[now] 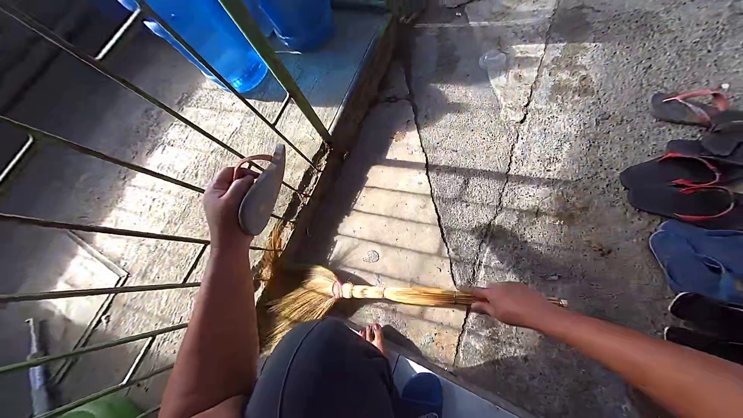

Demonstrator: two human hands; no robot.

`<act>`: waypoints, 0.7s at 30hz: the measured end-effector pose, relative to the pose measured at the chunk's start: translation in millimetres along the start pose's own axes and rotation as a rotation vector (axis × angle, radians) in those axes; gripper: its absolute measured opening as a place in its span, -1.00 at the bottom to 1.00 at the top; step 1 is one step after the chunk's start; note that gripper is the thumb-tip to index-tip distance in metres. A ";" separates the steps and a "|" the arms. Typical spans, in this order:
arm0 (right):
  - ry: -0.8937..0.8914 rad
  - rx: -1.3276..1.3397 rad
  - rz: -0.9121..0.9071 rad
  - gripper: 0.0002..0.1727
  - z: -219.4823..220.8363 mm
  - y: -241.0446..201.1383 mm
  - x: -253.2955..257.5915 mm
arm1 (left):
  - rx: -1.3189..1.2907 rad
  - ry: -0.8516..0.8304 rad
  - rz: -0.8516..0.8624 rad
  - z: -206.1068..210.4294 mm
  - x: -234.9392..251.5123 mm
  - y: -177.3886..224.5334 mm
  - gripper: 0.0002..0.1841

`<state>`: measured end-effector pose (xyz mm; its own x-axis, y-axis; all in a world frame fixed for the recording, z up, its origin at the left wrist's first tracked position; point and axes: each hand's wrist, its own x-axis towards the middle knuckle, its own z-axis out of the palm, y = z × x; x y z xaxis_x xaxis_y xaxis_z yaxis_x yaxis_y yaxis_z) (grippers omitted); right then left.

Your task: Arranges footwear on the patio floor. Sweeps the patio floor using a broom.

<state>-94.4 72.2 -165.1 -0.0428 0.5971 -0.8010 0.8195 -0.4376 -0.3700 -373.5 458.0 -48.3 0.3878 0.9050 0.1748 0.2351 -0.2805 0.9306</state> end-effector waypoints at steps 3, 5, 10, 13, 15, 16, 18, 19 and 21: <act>0.247 0.196 0.150 -0.42 -42.2 27.1 18.2 | 0.004 -0.009 0.008 -4.3 -2.2 0.1 -0.82; 0.471 0.287 0.246 -0.42 -61.8 49.2 10.4 | -0.009 -0.001 -0.001 -6.7 -2.4 0.6 -0.82; 0.740 0.273 0.177 -0.37 -46.5 81.1 -49.8 | -0.024 0.036 0.017 -7.2 1.7 -2.5 -0.85; 0.565 0.244 -0.013 -0.42 -3.2 70.3 -83.1 | -0.002 0.025 0.017 -4.6 2.5 -5.0 -0.86; 0.309 0.165 -0.064 -0.44 17.2 50.8 -80.5 | 0.038 0.004 0.011 1.0 3.9 -6.2 -0.87; 0.172 0.111 -0.072 -0.44 22.2 38.3 -69.7 | 0.052 -0.009 0.008 5.5 5.3 -8.2 -0.87; -0.026 0.022 -0.063 -0.42 21.3 16.4 -34.7 | 0.112 -0.049 -0.012 14.6 6.1 -13.7 -0.89; -0.040 0.004 -0.051 -0.43 15.4 11.6 -15.4 | 0.191 -0.073 -0.024 17.6 5.9 -18.0 -0.88; 0.050 0.026 0.011 -0.44 -15.5 15.8 12.4 | 0.379 -0.142 -0.058 20.6 5.9 -27.0 -0.82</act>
<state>-73.1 83.1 -173.5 -0.0044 0.6246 -0.7809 0.8049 -0.4612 -0.3734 -359.2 464.3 -79.1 0.4773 0.8770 0.0551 0.5614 -0.3525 0.7487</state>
